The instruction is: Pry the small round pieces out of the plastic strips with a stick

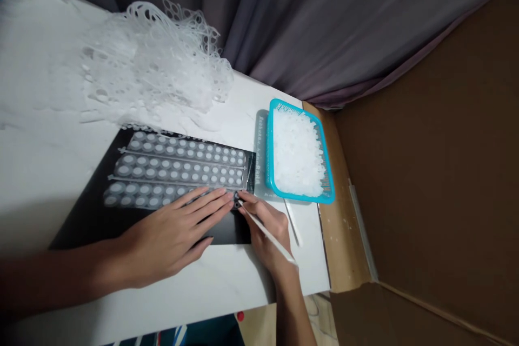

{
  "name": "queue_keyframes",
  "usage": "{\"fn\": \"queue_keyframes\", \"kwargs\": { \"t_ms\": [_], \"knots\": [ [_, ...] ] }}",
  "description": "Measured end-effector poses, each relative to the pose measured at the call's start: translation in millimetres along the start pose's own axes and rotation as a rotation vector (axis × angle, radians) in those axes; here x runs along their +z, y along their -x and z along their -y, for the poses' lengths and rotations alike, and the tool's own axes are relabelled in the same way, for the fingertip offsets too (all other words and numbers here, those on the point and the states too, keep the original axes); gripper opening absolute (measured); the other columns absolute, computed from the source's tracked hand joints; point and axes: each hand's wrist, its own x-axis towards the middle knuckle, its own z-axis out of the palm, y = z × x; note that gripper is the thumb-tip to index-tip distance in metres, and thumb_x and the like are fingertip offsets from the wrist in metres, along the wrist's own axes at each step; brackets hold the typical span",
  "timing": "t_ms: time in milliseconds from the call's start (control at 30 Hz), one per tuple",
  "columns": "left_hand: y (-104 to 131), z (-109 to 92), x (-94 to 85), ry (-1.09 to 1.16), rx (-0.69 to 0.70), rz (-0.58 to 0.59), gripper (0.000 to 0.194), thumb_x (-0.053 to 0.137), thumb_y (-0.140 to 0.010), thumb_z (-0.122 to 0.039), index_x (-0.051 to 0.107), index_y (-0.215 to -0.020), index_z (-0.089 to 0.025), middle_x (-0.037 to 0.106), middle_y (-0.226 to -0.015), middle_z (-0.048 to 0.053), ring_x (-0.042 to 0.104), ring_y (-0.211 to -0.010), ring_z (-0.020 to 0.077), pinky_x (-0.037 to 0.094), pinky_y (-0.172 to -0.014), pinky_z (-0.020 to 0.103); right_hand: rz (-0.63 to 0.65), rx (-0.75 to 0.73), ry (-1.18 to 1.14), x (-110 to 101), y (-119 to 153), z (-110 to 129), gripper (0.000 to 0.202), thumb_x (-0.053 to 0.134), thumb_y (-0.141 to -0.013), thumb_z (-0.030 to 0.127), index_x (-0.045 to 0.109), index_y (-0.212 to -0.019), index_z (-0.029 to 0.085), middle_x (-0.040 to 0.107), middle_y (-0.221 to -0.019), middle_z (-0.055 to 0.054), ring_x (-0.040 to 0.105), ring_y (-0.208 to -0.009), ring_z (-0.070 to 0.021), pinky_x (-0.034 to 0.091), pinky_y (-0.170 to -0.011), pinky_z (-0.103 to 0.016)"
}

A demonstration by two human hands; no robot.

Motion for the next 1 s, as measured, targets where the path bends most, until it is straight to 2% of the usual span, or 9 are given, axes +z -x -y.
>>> {"fn": "queue_keyframes", "kwargs": {
  "t_ms": [67,233,367,467,567,667,733,800,1000],
  "knots": [
    [-0.6,0.0,-0.7,0.011,-0.002,0.005,0.065,0.042,-0.116,-0.041,0.035,-0.172,-0.009,0.038,-0.178,0.014,0.035,-0.166,0.0296,0.016,-0.139,0.05,0.001,-0.072,0.076,0.6,-1.1,0.4,0.031,0.064,-0.107,0.014,0.074,-0.132,0.029,0.079,-0.137,-0.008,0.081,-0.119,-0.0273,0.068,-0.106,-0.04],
    [-1.4,0.4,-1.2,0.022,-0.021,0.01,0.065,0.044,-0.115,-0.043,0.038,-0.171,-0.01,0.04,-0.177,0.012,0.038,-0.164,0.0276,0.013,-0.139,0.047,-0.043,-0.245,0.22,4.9,-3.7,0.3,0.03,0.065,-0.102,0.005,0.078,-0.121,0.024,0.08,-0.135,-0.011,0.081,-0.12,-0.0292,0.069,-0.107,-0.04],
    [-1.4,0.2,0.2,0.017,-0.022,0.008,0.064,0.045,-0.115,-0.042,0.039,-0.17,-0.01,0.039,-0.178,0.013,0.037,-0.165,0.0281,0.014,-0.139,0.048,-0.08,-0.27,0.262,10.1,-5.7,2.5,0.027,0.066,-0.101,0.003,0.078,-0.116,0.022,0.082,-0.13,-0.012,0.082,-0.117,-0.0283,0.07,-0.103,-0.04],
    [-1.3,0.1,0.8,0.017,-0.016,0.008,0.064,0.045,-0.115,-0.042,0.04,-0.17,-0.01,0.04,-0.177,0.012,0.037,-0.165,0.0287,0.014,-0.139,0.048,-0.141,-0.169,0.165,14.7,-6.5,3.9,0.022,0.067,-0.103,0.009,0.079,-0.112,0.025,0.084,-0.124,-0.009,0.084,-0.109,-0.0263,0.07,-0.097,-0.038],
    [-1.2,0.2,1.2,0.018,-0.014,0.01,0.063,0.045,-0.115,-0.043,0.04,-0.17,-0.011,0.04,-0.177,0.011,0.037,-0.164,0.0283,0.012,-0.139,0.048,-0.249,0.043,0.037,18.8,-8.4,5.3,0.01,0.073,-0.104,0.02,0.078,-0.099,0.026,0.087,-0.113,-0.005,0.085,-0.093,-0.0239,0.07,-0.084,-0.034],
    [-1.2,0.4,1.6,0.024,-0.02,0.008,0.063,0.046,-0.115,-0.043,0.041,-0.169,-0.012,0.041,-0.177,0.011,0.038,-0.164,0.0273,0.009,-0.139,0.047,-0.358,0.208,-0.077,21.4,-13.8,7.6,0.016,0.077,-0.102,0.03,0.074,-0.087,0.025,0.087,-0.107,-0.006,0.085,-0.092,-0.026,0.067,-0.081,-0.035],
    [-1.1,0.4,1.6,0.03,-0.024,0.007,0.064,0.047,-0.114,-0.043,0.041,-0.17,-0.012,0.041,-0.177,0.011,0.039,-0.163,0.0272,0.01,-0.139,0.046,-0.383,0.242,-0.159,22.3,-18.8,9.1,0.022,0.078,-0.102,0.033,0.071,-0.083,0.024,0.087,-0.106,-0.007,0.085,-0.098,-0.0282,0.067,-0.086,-0.039],
    [-1.0,0.3,1.1,0.032,-0.028,0.007,0.065,0.047,-0.114,-0.044,0.04,-0.17,-0.012,0.041,-0.177,0.011,0.039,-0.163,0.0278,0.012,-0.139,0.047,-0.339,0.233,-0.195,22.5,-23.5,9.7,0.021,0.077,-0.102,0.034,0.071,-0.085,0.025,0.087,-0.109,-0.008,0.084,-0.102,-0.0288,0.065,-0.09,-0.041],
    [-0.6,-0.4,-2.0,0.031,-0.03,0.009,0.065,0.047,-0.114,-0.042,0.037,-0.171,-0.012,0.039,-0.177,0.014,0.039,-0.163,0.0296,0.016,-0.138,0.049,-0.243,0.209,-0.148,20.7,-29.1,5.6,0.016,0.075,-0.102,0.033,0.073,-0.089,0.026,0.084,-0.124,-0.009,0.081,-0.115,-0.0304,0.062,-0.1,-0.046]
  ]
}}
